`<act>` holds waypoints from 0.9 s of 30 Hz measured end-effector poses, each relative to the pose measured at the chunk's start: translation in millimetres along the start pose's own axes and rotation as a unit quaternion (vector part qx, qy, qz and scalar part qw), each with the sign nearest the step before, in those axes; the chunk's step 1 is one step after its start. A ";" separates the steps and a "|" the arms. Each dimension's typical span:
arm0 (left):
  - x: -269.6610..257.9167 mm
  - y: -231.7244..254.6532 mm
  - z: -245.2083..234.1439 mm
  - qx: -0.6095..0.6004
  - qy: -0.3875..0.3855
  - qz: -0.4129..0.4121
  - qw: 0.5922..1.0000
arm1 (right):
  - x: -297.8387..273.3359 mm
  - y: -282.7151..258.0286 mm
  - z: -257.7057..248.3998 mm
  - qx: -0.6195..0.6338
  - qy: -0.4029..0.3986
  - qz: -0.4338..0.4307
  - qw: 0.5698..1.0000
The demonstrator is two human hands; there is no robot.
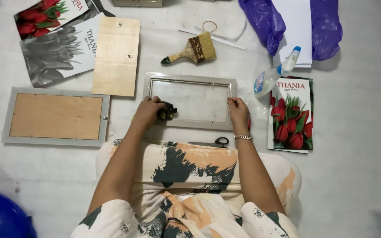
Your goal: Cleaning the glass of a picture frame using spray cleaner and a cloth
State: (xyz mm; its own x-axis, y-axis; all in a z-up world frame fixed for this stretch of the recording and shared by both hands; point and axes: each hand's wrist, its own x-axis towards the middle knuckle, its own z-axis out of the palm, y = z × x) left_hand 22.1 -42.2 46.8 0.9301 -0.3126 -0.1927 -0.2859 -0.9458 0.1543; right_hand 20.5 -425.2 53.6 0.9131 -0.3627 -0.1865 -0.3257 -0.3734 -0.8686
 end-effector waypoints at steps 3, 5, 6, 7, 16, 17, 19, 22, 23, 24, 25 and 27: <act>17.4 20.1 0.9 -0.004 -0.014 0.034 0.999 | -0.3 -1.2 -2.7 -0.017 -0.003 0.004 1.000; 36.2 46.9 7.2 -0.013 -0.014 0.061 0.998 | -4.4 -7.8 -2.7 -0.005 -0.002 0.001 1.000; 46.0 60.9 10.6 -0.022 -0.014 0.087 0.996 | -6.5 -10.4 -3.2 0.008 -0.001 0.000 1.000; 58.2 78.5 21.2 -0.023 -0.015 0.089 0.996 | -6.5 -9.9 -3.7 0.007 0.000 0.001 1.000; 99.6 199.2 54.8 -0.028 0.064 0.190 0.979 | 1.2 -10.6 -3.3 -0.017 -0.009 0.028 0.999; 95.3 194.4 50.1 -0.033 0.057 0.178 0.982 | -4.3 -16.9 -6.0 -0.005 -0.008 0.028 1.000; 83.9 177.4 33.0 -0.038 0.050 0.168 0.984 | -8.4 -19.8 -7.3 0.005 -0.006 0.027 1.000; 63.0 140.0 3.4 -0.064 0.059 0.081 0.993 | -7.3 -12.3 -4.7 0.024 0.000 0.021 0.999; 57.8 126.6 -2.1 -0.070 0.068 0.026 0.995 | -7.6 -12.5 -4.2 0.029 -0.001 0.023 0.999; 52.9 113.2 -7.7 -0.075 0.077 -0.028 0.994 | -7.8 -12.8 -3.7 0.035 -0.002 0.024 0.999; 51.8 111.8 -3.1 -0.075 0.077 -0.029 0.994 | -8.2 -15.4 -4.0 0.035 -0.003 0.024 0.999; 49.5 108.7 5.9 -0.047 0.086 -0.083 0.992 | -8.6 -21.0 -4.4 0.038 -0.008 0.022 0.999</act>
State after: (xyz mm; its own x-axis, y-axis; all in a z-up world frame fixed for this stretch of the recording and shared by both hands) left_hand 35.7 -160.9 48.3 0.9904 -0.1261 -0.0558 -0.1105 -0.9677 0.2266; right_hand 18.4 -418.0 75.5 0.9026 -0.3629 -0.2318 -0.3460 -0.2910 -0.8919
